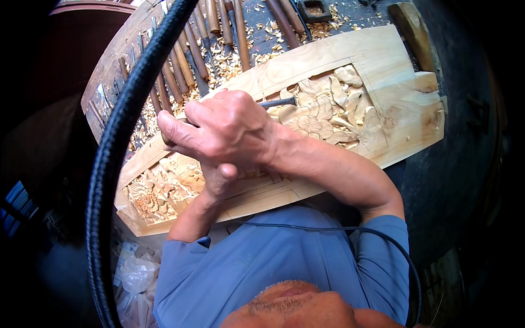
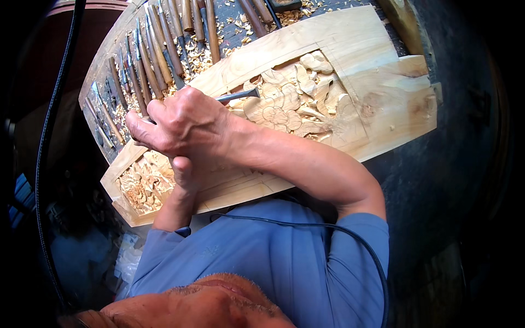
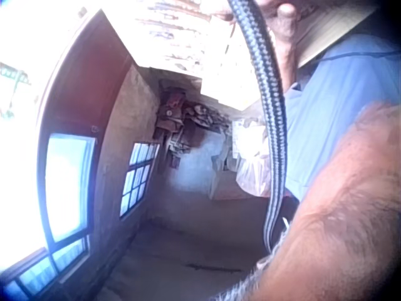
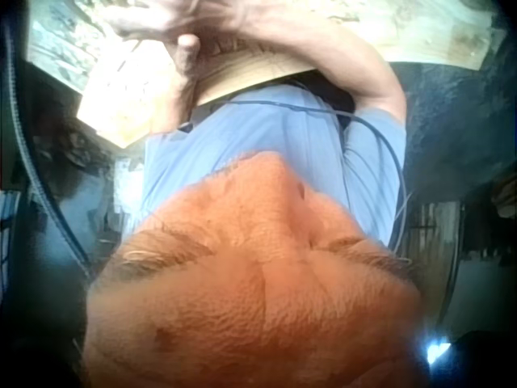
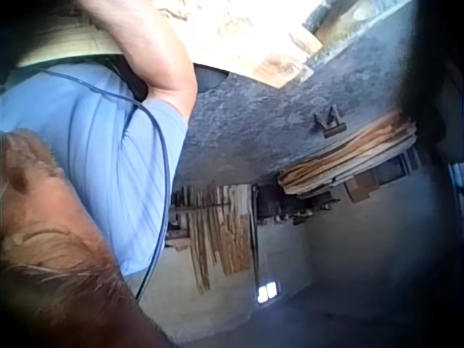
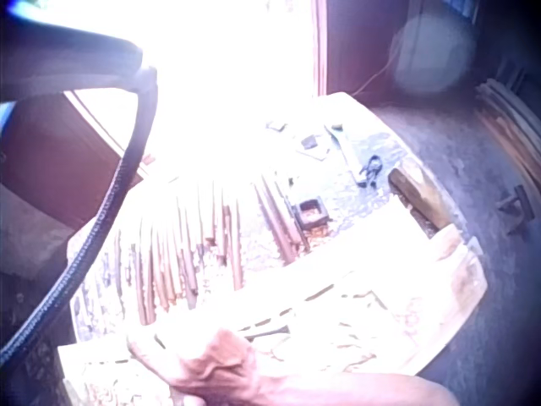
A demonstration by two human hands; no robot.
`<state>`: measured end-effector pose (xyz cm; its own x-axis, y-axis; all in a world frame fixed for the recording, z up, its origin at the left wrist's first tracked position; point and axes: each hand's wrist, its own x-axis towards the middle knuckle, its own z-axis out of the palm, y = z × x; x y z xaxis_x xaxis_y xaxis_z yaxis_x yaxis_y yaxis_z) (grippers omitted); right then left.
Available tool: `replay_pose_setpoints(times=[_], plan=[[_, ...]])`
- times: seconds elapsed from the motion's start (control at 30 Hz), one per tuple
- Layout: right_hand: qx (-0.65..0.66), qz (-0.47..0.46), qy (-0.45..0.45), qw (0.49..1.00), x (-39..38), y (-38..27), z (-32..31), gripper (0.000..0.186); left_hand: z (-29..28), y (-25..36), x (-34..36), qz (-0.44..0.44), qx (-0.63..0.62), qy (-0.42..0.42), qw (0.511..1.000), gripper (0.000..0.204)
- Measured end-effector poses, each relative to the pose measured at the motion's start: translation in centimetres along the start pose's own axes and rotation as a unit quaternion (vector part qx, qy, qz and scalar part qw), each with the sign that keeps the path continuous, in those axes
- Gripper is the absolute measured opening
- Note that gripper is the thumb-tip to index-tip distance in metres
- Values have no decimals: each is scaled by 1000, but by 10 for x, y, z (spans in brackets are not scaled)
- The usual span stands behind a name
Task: The person carves decorative floral patterns into a wooden panel using a chisel and a mallet.
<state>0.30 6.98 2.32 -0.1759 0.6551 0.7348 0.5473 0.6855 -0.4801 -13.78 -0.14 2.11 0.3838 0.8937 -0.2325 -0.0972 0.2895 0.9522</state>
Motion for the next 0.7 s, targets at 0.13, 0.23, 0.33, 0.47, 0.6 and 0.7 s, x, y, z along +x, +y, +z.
replay_pose_setpoints(times=[0.13, 0.23, 0.33, 0.47, 0.6, 0.7], plan=[[4, 10, 7, 1000, -4, 2, 4, 43, 8, 12, 2, -15, 41, 6, 999, 115], [3, 19, -6, 1000, -2, 2, 0, 43, 8, 11, 3, -2, 51, 19, 999, 115], [5, 27, -13, 1000, 1, 3, -1, 43, 7, 10, 3, -6, 49, 26, 998, 115], [21, 42, -13, 999, 1, 5, 1, 44, 10, 19, 8, -10, 43, 20, 999, 114], [7, 65, -4, 998, 2, 3, 0, 45, 8, 15, 10, 0, 23, 16, 1000, 114], [-12, 80, 39, 996, 4, 7, 9, 45, 10, 11, 14, 16, 16, 28, 999, 114]])
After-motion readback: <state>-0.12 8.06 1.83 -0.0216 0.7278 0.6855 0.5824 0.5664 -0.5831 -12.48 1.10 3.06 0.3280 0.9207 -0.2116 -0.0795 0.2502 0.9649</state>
